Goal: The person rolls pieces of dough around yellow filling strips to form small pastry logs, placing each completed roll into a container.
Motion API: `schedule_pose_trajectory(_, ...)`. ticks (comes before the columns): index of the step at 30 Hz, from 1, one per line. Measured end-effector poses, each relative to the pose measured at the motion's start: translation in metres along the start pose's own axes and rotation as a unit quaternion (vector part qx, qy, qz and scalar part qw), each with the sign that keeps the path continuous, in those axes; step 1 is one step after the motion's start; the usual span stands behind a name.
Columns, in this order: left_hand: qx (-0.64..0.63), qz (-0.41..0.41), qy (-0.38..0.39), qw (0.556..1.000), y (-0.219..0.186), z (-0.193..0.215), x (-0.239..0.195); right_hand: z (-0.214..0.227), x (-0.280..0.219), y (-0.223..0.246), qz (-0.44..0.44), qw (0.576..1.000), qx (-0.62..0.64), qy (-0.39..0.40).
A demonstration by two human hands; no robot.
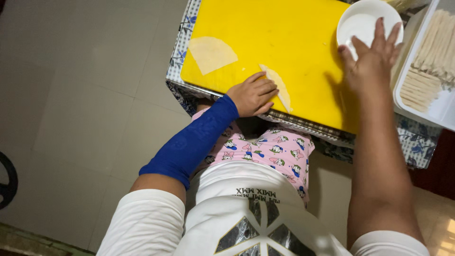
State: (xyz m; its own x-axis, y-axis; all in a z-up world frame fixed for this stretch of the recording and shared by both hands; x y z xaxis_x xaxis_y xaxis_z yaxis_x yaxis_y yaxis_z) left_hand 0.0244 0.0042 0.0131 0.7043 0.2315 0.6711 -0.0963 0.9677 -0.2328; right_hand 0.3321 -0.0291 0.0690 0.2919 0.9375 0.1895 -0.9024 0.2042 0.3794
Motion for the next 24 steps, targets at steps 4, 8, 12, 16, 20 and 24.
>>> schedule_pose_trajectory(4, 0.010, -0.003, -0.005, 1.000, -0.001, 0.000, 0.001, -0.023, -0.037, 0.040, 0.128, 0.990, 0.067, 0.004)
schedule_pose_trajectory(8, 0.009, -0.002, -0.012, 1.000, 0.000, 0.000, 0.000, -0.053, -0.067, 0.079, 0.167, 0.981, 0.050, 0.080)
schedule_pose_trajectory(12, 0.010, -0.005, -0.008, 1.000, 0.000, 0.001, 0.000, -0.063, -0.071, 0.092, 0.201, 0.977, 0.002, 0.073)
schedule_pose_trajectory(16, 0.017, -0.001, -0.008, 1.000, 0.000, -0.001, -0.002, -0.057, -0.101, 0.078, 0.208, 0.974, -0.036, 0.082)
schedule_pose_trajectory(20, 0.015, 0.000, -0.003, 1.000, 0.002, -0.004, -0.003, -0.045, -0.126, 0.055, 0.228, 0.969, -0.021, 0.093)
schedule_pose_trajectory(24, 0.016, 0.001, -0.009, 1.000, 0.000, -0.005, -0.003, -0.041, -0.124, 0.045, 0.195, 0.976, 0.044, 0.083)
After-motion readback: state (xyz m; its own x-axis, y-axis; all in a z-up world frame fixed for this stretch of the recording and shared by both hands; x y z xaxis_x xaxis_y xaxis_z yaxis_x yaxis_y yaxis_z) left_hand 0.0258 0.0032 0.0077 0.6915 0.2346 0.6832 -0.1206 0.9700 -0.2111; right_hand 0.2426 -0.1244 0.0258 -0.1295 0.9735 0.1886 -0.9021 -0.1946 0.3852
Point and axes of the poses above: each hand's wrist, its own x-axis towards the middle knuckle, its own z-axis out of the back of the hand, y = z × x, the point moved 3 cm from there along x, towards the middle knuckle, and after that the axes turned 11 degrees about -y, right-handed, at the moved point
